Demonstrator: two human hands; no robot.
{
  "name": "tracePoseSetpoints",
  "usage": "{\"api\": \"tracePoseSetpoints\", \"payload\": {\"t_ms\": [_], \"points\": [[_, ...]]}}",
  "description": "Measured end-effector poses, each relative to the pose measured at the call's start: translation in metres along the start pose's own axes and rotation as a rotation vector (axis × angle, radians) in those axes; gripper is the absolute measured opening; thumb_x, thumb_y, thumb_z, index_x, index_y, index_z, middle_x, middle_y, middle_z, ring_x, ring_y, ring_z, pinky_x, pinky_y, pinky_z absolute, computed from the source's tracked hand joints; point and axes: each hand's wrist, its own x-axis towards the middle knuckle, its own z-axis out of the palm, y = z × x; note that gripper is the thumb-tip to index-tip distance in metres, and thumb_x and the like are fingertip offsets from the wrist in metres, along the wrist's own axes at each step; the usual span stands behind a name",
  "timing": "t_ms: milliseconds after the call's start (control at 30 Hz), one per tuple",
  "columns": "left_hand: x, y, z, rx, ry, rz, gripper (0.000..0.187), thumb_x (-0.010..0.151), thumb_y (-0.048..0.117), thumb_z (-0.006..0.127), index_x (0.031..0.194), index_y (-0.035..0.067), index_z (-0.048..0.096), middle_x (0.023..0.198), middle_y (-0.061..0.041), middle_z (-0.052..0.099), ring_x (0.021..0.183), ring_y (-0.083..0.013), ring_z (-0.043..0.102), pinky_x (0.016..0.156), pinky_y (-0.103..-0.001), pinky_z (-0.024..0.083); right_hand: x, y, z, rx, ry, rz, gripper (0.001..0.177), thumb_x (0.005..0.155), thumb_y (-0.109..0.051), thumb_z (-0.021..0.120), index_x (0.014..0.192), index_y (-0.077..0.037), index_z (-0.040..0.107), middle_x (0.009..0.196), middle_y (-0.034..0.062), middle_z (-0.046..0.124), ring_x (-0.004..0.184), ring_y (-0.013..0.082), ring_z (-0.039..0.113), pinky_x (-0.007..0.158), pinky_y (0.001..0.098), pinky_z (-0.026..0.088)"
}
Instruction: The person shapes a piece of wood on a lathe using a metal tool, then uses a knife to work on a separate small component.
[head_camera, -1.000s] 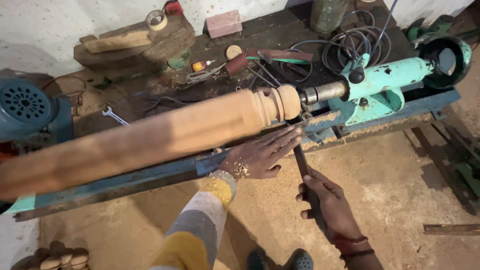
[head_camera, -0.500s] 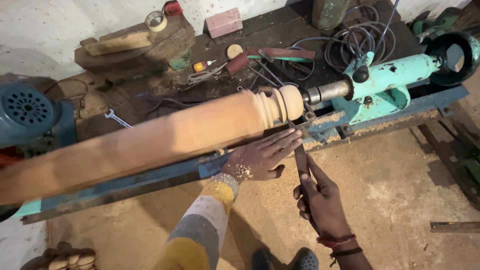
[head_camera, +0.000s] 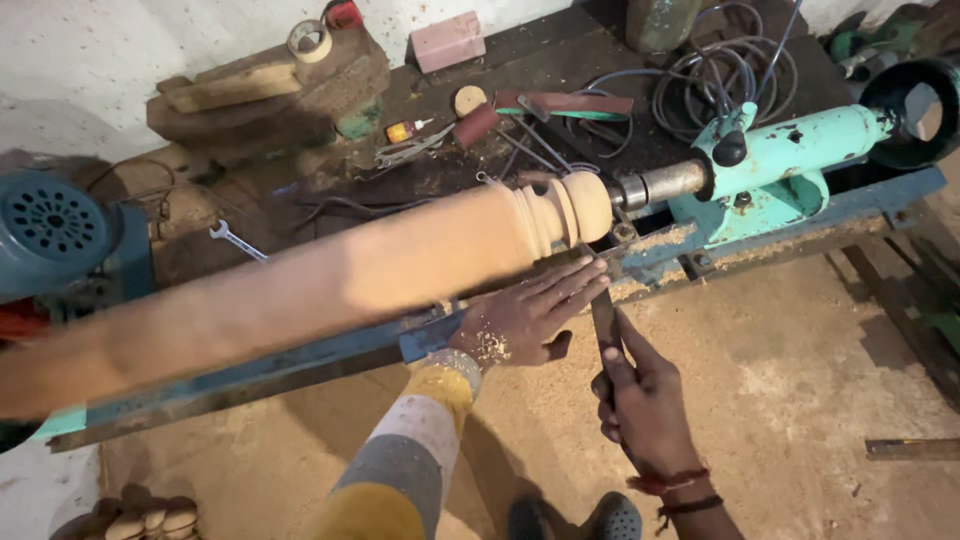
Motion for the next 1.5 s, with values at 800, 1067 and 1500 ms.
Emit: {"api": "tracePoseSetpoints", "payload": {"t_ms": [800,1067,1500], "points": [[0.006,-0.001,-0.005,-0.011,-0.025,-0.015,0.093,0.081,0.021,0.07,0.162,0.007,0.026,0.169,-0.013,0.03,0.156,-0.0275,0.032,0.128,-0.04,0.034,0.004,-0.007,-0.004,-0.008,-0.016,0.025,0.058,0.097,-0.017,0.055,0.155,-0.022,0.047,0.057,0.0029,0.049,0.038,0.0116,0.038,0.034,0.0298,0.03],[0.01,0.001,-0.014,-0.074,-0.136,-0.038,0.105,0.072,0.024,0.074,0.161,0.009,0.02,0.168,-0.014,0.024,0.155,-0.0287,0.027,0.128,-0.042,0.027,0.007,-0.018,-0.024,-0.113,-0.055,0.028,0.055,0.099,-0.02,0.059,0.153,-0.023,0.05,0.056,0.0038,0.051,0.038,0.0119,0.04,0.034,0.0299,0.031],[0.009,0.001,-0.008,-0.024,-0.11,-0.025,0.101,0.076,0.021,0.071,0.163,0.009,0.02,0.17,-0.013,0.025,0.157,-0.0271,0.028,0.129,-0.041,0.027,0.019,-0.032,-0.052,-0.223,-0.112,0.011,0.054,0.098,-0.024,0.062,0.151,-0.022,0.054,0.059,0.0034,0.054,0.04,0.0109,0.041,0.035,0.0289,0.031]]}}
